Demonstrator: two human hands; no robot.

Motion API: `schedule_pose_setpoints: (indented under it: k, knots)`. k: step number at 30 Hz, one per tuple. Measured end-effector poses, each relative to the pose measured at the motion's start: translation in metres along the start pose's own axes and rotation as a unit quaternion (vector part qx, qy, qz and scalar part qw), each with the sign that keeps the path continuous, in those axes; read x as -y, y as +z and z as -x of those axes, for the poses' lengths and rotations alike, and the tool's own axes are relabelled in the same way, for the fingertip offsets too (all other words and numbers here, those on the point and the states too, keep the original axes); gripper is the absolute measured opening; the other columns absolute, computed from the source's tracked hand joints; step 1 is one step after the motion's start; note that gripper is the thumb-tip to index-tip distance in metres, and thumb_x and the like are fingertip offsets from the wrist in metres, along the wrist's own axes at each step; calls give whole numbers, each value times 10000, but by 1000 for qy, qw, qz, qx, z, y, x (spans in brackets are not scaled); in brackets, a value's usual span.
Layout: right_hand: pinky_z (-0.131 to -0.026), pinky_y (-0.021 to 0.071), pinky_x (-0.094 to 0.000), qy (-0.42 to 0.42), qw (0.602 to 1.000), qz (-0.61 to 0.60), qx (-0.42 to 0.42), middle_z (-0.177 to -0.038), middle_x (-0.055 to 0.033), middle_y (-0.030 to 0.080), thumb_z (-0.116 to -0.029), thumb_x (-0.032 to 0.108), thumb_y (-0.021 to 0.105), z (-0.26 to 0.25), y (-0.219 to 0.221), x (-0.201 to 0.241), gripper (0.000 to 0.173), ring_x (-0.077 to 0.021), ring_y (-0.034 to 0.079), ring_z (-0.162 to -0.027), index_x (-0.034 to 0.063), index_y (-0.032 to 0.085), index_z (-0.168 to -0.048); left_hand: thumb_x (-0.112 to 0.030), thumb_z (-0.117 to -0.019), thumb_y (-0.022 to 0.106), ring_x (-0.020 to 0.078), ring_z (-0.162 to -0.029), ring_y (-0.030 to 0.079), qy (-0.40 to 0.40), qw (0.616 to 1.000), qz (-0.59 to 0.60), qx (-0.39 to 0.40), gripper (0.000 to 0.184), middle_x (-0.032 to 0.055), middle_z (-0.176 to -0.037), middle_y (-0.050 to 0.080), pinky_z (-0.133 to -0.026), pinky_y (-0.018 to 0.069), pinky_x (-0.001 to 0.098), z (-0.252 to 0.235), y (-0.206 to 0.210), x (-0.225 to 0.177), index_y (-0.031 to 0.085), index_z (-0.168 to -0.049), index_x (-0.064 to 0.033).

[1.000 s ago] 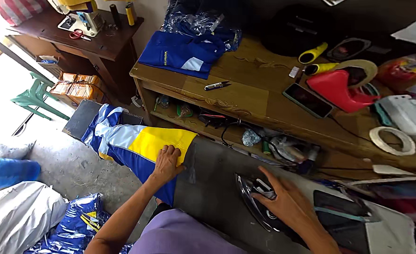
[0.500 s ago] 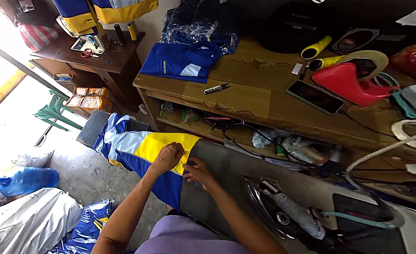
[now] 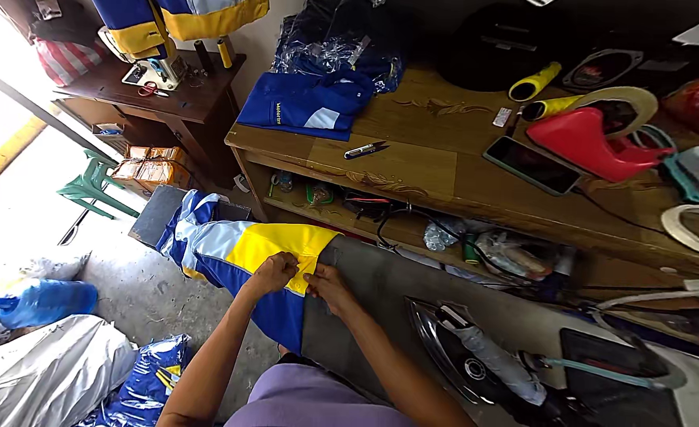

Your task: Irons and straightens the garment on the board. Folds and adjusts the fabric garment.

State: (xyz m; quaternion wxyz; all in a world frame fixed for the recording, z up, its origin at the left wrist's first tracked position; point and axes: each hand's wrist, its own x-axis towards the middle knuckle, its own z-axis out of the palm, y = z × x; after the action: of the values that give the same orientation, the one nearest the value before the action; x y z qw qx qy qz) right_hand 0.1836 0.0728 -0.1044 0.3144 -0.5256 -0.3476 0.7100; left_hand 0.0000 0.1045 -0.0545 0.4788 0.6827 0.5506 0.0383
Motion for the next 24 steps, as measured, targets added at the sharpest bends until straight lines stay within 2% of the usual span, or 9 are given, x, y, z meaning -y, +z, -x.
schedule_pose_setpoints:
  k: [4,9,12,15,17,19,21,23,24]
  knots:
    - [-537,518,-228,11,1000,-14,-7,-778,-61,665,-978,-14,627,-1,0,-1,92,-88,597,-570,-34,624,-1068,-160,-984,628,243,-984,641,2,1000,10,2,230,182,-1101,650,-916,522,409,-1,1,2,658,-1106,32]
    - [-536,536,-242,13,999,-37,-14,-814,-78,678,-974,-26,631,-3,-2,-2,156,-106,615,-578,-36,616,-1129,-136,-973,627,246,-959,643,51,998,-2,-46,211,177,-1055,650,-900,531,381,0,8,8,688,-1080,35]
    - [-541,542,-245,15,999,-41,-7,-818,-75,684,-983,-15,622,-5,-3,-2,146,-106,618,-578,-29,626,-1129,-141,-981,613,299,-1006,645,104,991,-24,-85,228,200,-1043,671,-955,510,427,2,14,16,709,-1070,45]
    - [-541,547,-246,20,999,-43,-16,-827,-80,689,-981,-8,633,-6,-1,0,161,-110,623,-579,-32,635,-1140,-126,-977,608,316,-1006,660,142,982,-40,-120,216,206,-1023,689,-958,517,436,4,18,20,719,-1040,48]
    - [-551,556,-247,16,999,-43,-23,-832,-78,692,-975,-4,645,-5,1,1,168,-110,632,-590,-33,642,-1140,-135,-974,612,280,-953,672,146,980,-18,-135,218,194,-996,695,-912,537,401,6,20,22,724,-1026,45]
    - [-552,559,-250,1,999,-38,-26,-800,-68,690,-966,-5,655,-5,1,1,129,-106,631,-582,-34,651,-1092,-189,-998,598,176,-891,668,122,982,42,-137,251,140,-978,704,-855,548,320,8,21,25,742,-1027,14]
    - [-554,567,-254,-16,999,-30,-30,-770,-65,689,-955,-15,662,-5,2,-1,92,-107,635,-572,-39,654,-1043,-217,-1025,562,95,-826,637,87,981,118,-129,279,77,-924,702,-798,524,284,9,21,28,744,-1010,-5]
    - [-562,578,-258,-23,999,-25,-39,-752,-66,686,-941,-37,662,-5,4,-2,67,-110,642,-570,-50,650,-1006,-209,-1015,580,49,-761,629,65,975,170,-130,247,31,-850,703,-752,525,265,8,24,28,740,-990,-23]
    - [-572,582,-262,-25,999,-24,-40,-751,-65,685,-938,-48,651,-5,5,-3,54,-112,647,-576,-50,648,-991,-182,-995,607,54,-763,636,57,974,175,-133,210,38,-860,710,-753,534,265,8,26,26,740,-1001,-20]
